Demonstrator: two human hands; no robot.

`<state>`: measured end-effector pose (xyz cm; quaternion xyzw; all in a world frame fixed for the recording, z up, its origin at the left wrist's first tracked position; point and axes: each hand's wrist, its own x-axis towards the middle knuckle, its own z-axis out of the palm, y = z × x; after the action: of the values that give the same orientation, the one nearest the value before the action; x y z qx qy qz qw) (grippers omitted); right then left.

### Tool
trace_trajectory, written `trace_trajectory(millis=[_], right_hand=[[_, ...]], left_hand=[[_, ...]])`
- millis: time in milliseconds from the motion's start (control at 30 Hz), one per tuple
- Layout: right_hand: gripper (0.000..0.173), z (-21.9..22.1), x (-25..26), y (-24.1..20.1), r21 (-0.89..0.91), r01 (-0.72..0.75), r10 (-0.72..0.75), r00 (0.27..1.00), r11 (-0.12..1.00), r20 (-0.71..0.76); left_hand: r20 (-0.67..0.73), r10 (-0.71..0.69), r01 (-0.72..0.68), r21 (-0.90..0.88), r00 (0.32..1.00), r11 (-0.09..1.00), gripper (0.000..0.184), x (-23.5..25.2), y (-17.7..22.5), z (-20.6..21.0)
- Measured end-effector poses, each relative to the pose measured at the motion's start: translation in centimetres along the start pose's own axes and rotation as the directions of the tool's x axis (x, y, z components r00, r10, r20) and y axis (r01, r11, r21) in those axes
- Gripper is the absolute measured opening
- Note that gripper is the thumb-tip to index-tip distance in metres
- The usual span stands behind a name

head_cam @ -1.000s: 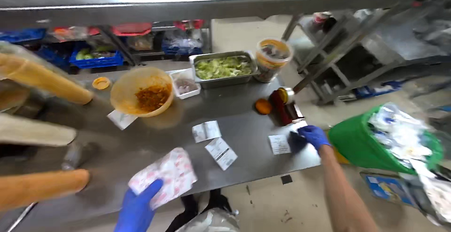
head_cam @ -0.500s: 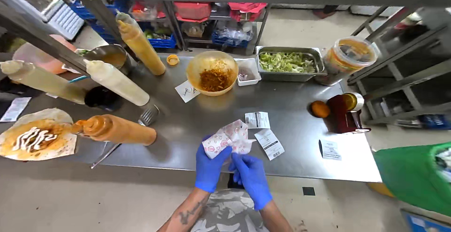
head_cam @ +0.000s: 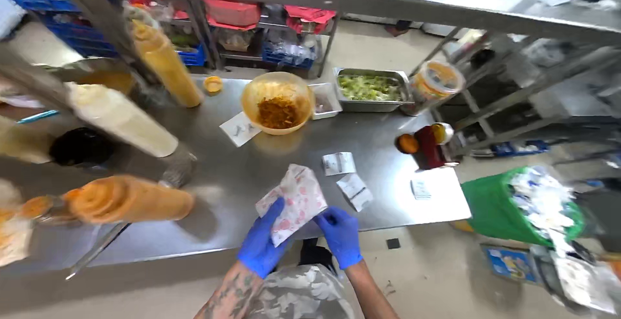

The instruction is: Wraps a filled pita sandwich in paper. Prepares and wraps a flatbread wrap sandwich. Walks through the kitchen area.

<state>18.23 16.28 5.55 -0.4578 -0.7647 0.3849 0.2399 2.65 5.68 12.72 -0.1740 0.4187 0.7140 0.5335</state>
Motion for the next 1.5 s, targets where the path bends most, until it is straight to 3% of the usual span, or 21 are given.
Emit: trace_trajectory(millis=[100,267,333,433,600,633,700,767,833,967,1033,1100,1167,1267,1367,1433,1500], right_hand=[[0.029,-7.9,4.6,6.5,-0.15,-0.251,0.247,0.968,0.956,-0.042],[0.037,-28.8,15.8,18.8,-0.049,-0.507,0.47,0.827,0.86,-0.309],[0.05,-33.9,19.6,21.2,0.051,-0.607,0.602,0.77,0.793,-0.211],[0.064,-36.6,24.2,24.1,0.098,-0.72,0.721,0.692,0.687,0.036],[0.053,-36.5,29.3,28.2,0.071,-0.796,0.719,0.578,0.601,0.386],[0.047,-36.7,29.2,28.7,0.097,-0.784,0.688,0.59,0.614,0.423],[0.038,-36.9,27.7,29.8,0.229,-0.713,0.609,0.691,0.662,0.391],[0.031,-36.4,24.2,31.5,0.412,-0.533,0.447,0.845,0.739,0.293],[0.017,-35.3,20.6,34.0,0.504,-0.338,0.275,0.941,0.795,0.197],[0.018,-33.5,19.9,36.4,0.135,-0.252,0.243,0.967,0.958,0.082],[0.019,-33.7,21.3,36.4,-0.15,-0.227,0.242,0.967,0.962,0.083],[0.021,-34.6,21.2,35.8,-0.306,-0.205,0.261,0.952,0.93,0.157],[0.022,-35.1,20.4,33.5,-0.222,-0.198,0.262,0.912,0.955,0.315],[0.029,-33.3,16.7,25.4,-0.004,-0.194,0.151,0.749,0.981,0.646],[0.036,-28.4,13.8,16.0,0.146,0.075,-0.161,0.636,0.986,0.755],[0.039,-25.2,12.8,11.1,0.139,0.312,-0.317,0.648,0.94,0.692],[0.042,-23.1,12.9,8.9,0.019,0.46,-0.37,0.687,0.887,0.625]], left_hand=[[-0.006,0.061,-0.061,0.053,0.998,0.997,0.03,0.4,-0.9,-0.9],[-0.129,0.211,-0.189,0.163,0.969,0.968,0.028,1.1,-1.3,-2.2],[-0.168,0.256,-0.231,0.152,0.952,0.961,0.028,1.6,-2.0,-2.3],[-0.237,0.257,-0.236,0.114,0.937,0.965,0.022,1.6,-4.0,-0.6],[-0.279,0.263,-0.251,0.079,0.923,0.965,0.021,1.8,-7.7,4.5],[-0.279,0.263,-0.253,0.072,0.924,0.965,0.022,1.9,-8.4,5.4],[-0.248,0.269,-0.264,0.053,0.931,0.963,0.022,2.4,-9.5,6.8],[-0.228,0.269,-0.268,0.038,0.936,0.963,0.023,3.1,-10.5,7.6],[-0.229,0.277,-0.273,0.05,0.933,0.961,0.024,3.8,-11.3,8.7],[-0.185,0.295,-0.278,0.113,0.937,0.954,0.026,4.9,-12.5,10.2],[-0.171,0.292,-0.264,0.17,0.941,0.949,0.028,5.1,-12.9,11.1],[-0.148,0.319,-0.278,0.243,0.936,0.929,0.031,4.9,-13.2,12.0],[-0.117,0.395,-0.337,0.341,0.911,0.878,0.036,4.9,-13.0,12.7],[-0.09,0.493,-0.369,0.551,0.865,0.748,0.044,4.5,-13.0,13.3],[-0.041,0.54,-0.372,0.681,0.84,0.631,0.051,4.4,-13.7,13.9],[-0.017,0.561,-0.39,0.701,0.827,0.596,0.053,4.2,-14.3,14.4],[0.0,0.572,-0.402,0.713,0.82,0.575,0.055,3.8,-14.9,14.8]])
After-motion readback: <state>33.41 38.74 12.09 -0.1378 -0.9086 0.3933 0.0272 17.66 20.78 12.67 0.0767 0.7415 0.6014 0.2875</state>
